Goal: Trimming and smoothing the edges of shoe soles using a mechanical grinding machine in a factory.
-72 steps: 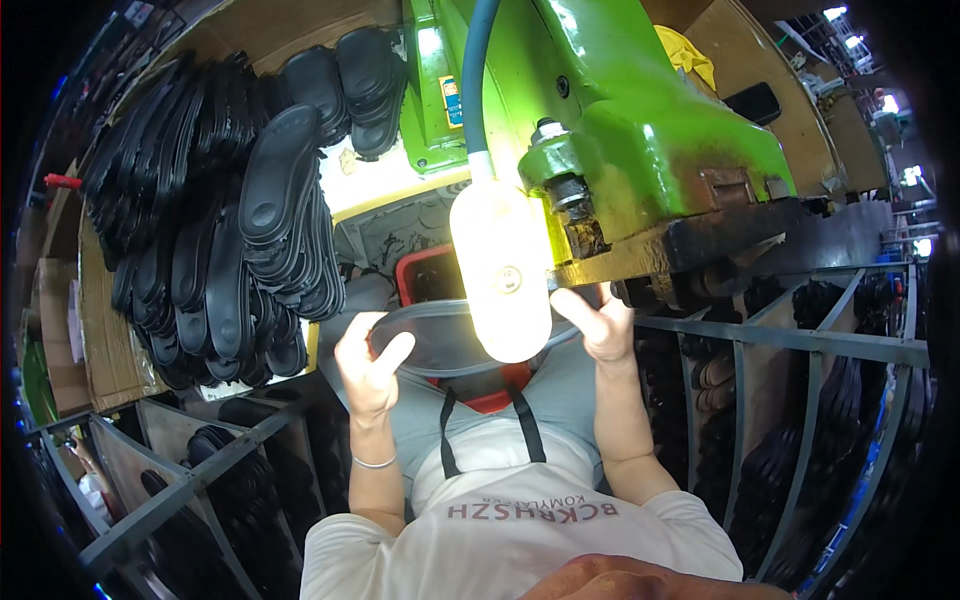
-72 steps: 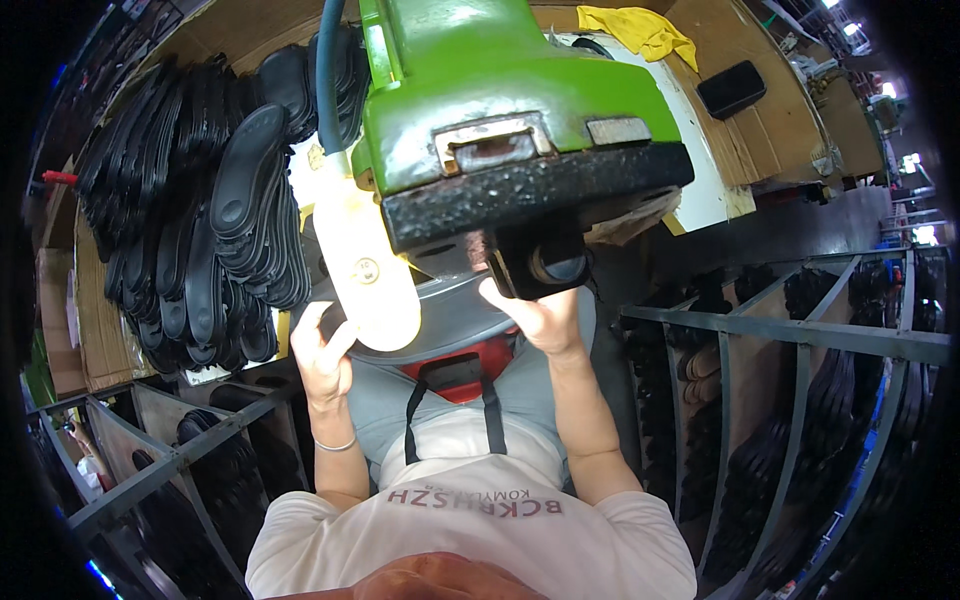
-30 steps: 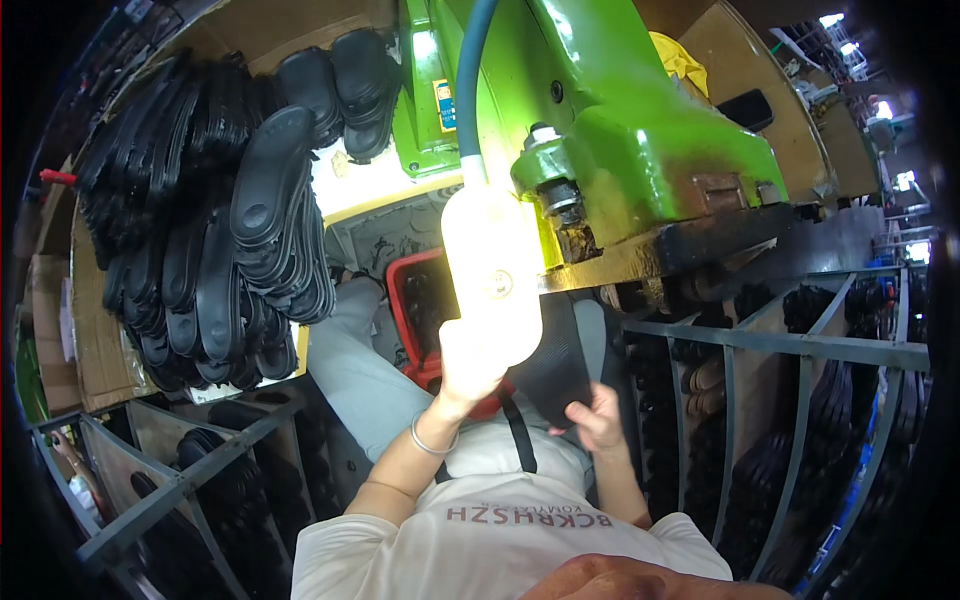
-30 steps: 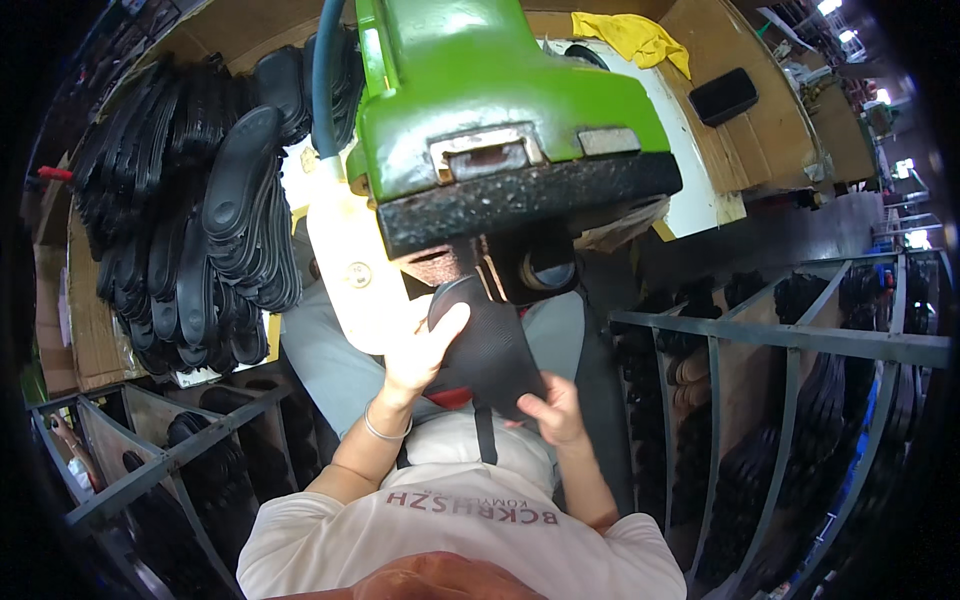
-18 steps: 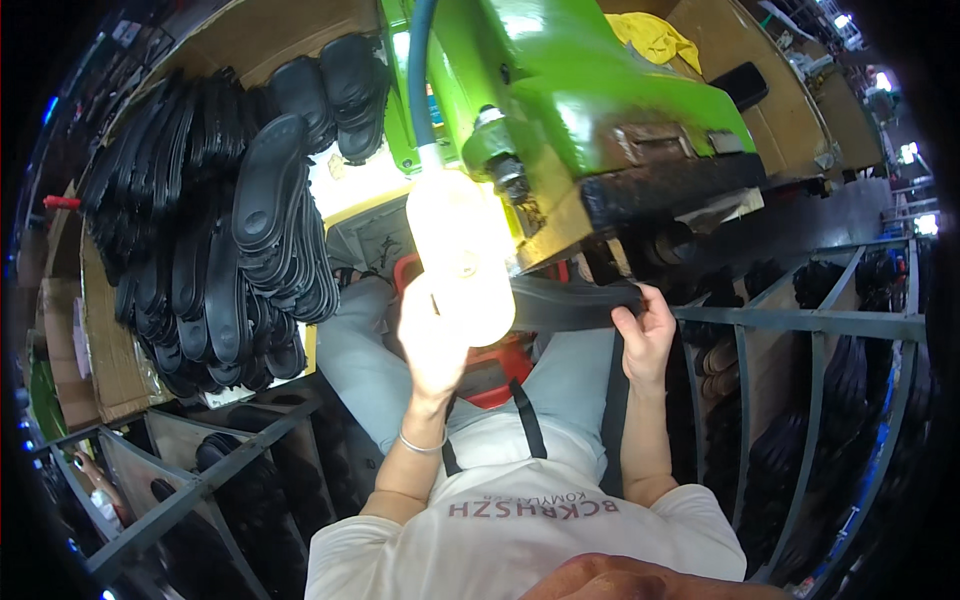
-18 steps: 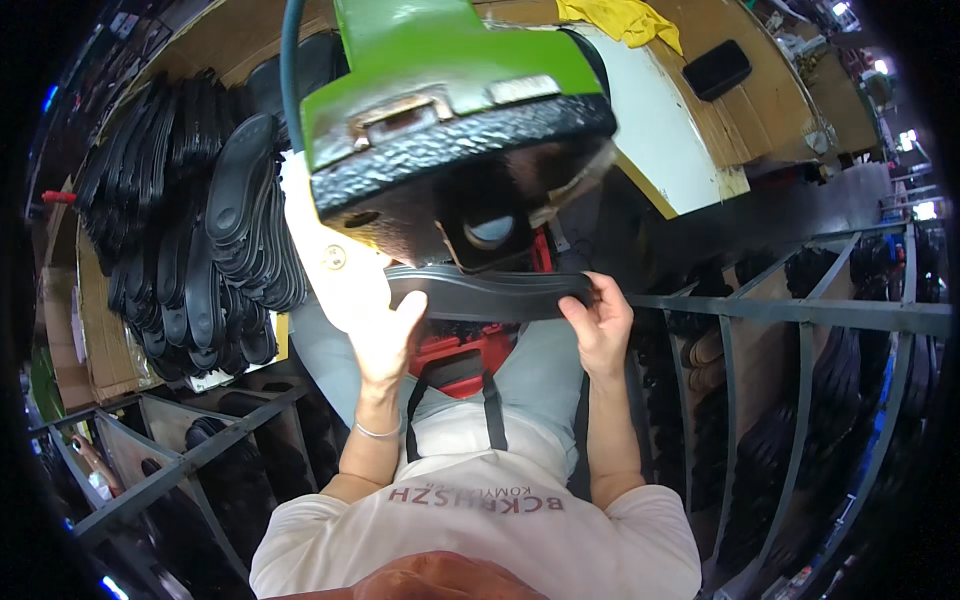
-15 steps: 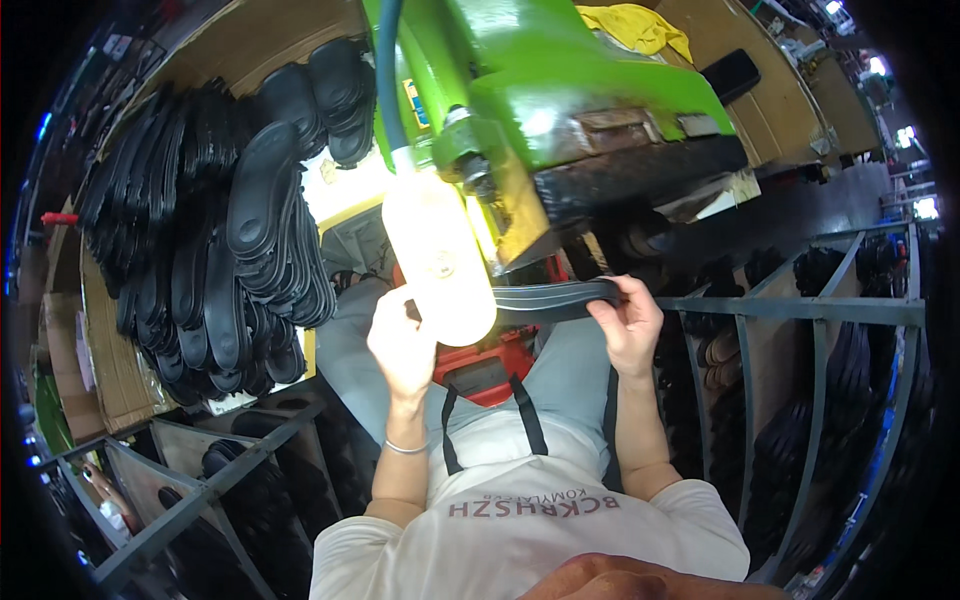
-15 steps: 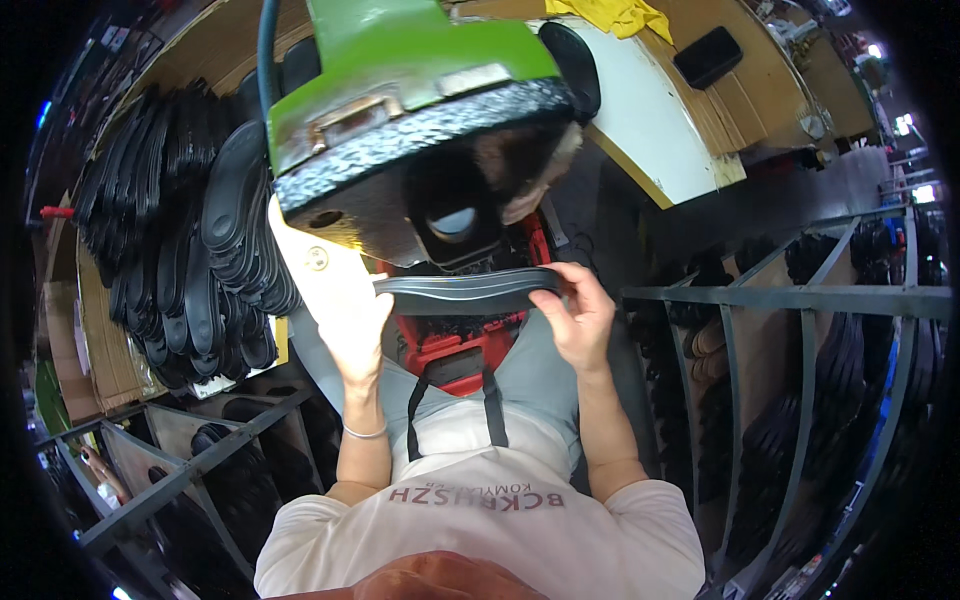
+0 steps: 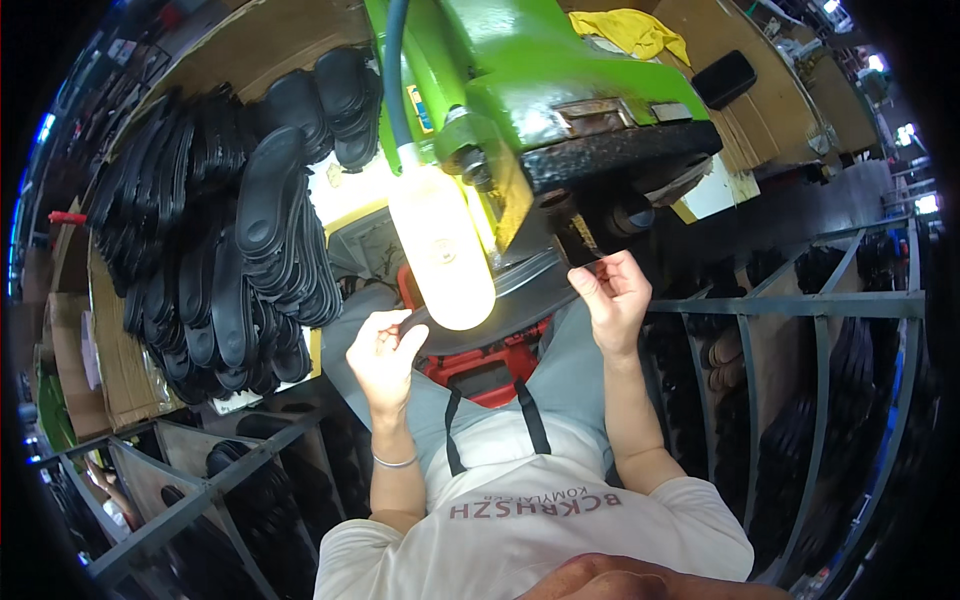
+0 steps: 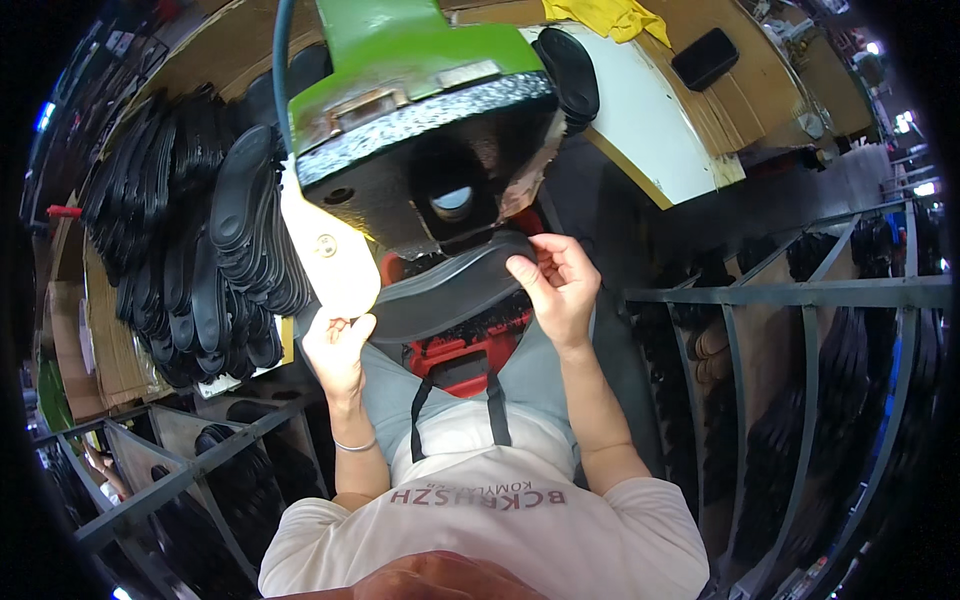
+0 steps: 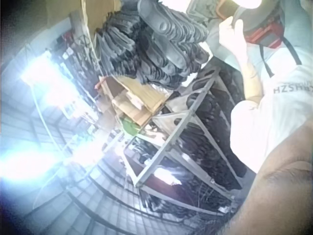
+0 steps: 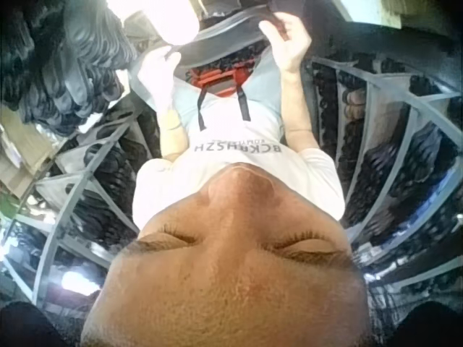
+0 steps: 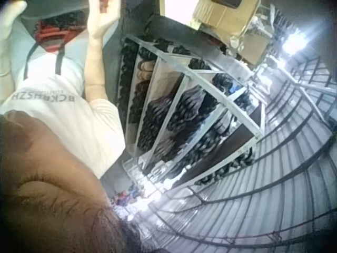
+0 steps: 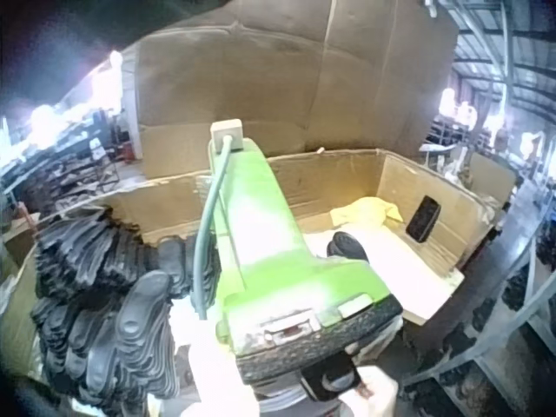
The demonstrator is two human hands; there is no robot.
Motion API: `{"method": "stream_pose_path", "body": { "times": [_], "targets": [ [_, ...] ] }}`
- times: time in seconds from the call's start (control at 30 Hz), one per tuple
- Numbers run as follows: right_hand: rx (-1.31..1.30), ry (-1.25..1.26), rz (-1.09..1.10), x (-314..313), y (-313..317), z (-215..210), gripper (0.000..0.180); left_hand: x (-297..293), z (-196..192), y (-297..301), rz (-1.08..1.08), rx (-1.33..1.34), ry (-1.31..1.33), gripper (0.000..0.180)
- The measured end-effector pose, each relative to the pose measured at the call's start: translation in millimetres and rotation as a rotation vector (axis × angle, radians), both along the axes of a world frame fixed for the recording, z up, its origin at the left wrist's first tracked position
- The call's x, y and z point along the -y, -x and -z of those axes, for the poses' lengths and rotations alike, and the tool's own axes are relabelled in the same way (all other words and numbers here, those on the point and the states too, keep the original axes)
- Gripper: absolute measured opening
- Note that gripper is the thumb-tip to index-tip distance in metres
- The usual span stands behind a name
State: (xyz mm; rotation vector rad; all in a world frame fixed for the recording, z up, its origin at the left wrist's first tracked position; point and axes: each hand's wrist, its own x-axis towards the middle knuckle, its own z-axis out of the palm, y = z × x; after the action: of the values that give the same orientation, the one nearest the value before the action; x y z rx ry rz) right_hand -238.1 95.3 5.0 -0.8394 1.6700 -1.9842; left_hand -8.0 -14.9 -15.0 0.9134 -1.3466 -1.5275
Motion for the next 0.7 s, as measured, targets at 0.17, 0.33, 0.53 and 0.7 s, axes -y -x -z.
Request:
{"method": "stream_pose_path", "body": {
  "times": [0.17, 0.33, 0.53, 0.7],
  "targets": [
    [0.139, 0.033, -0.057, 12, -7, -6, 0.023, 8, -6, -10, -0.072, -0.066, 0.0, 0.026],
    [0.176, -0.013, -0.157, 21, -16, -2, 0.029, 0, 13, -38, -0.005, -0.041, -0.013, 0.025],
    [0.127, 0.047, -0.272, 32, -18, 12, 0.038, -9, 20, -49, -0.052, 0.003, 0.063, 0.026],
    [0.142, 0.048, -0.273, 22, -4, 25, 0.03, -5, 6, -39, -0.118, 0.163, 0.318, 0.023]
  ]
}}
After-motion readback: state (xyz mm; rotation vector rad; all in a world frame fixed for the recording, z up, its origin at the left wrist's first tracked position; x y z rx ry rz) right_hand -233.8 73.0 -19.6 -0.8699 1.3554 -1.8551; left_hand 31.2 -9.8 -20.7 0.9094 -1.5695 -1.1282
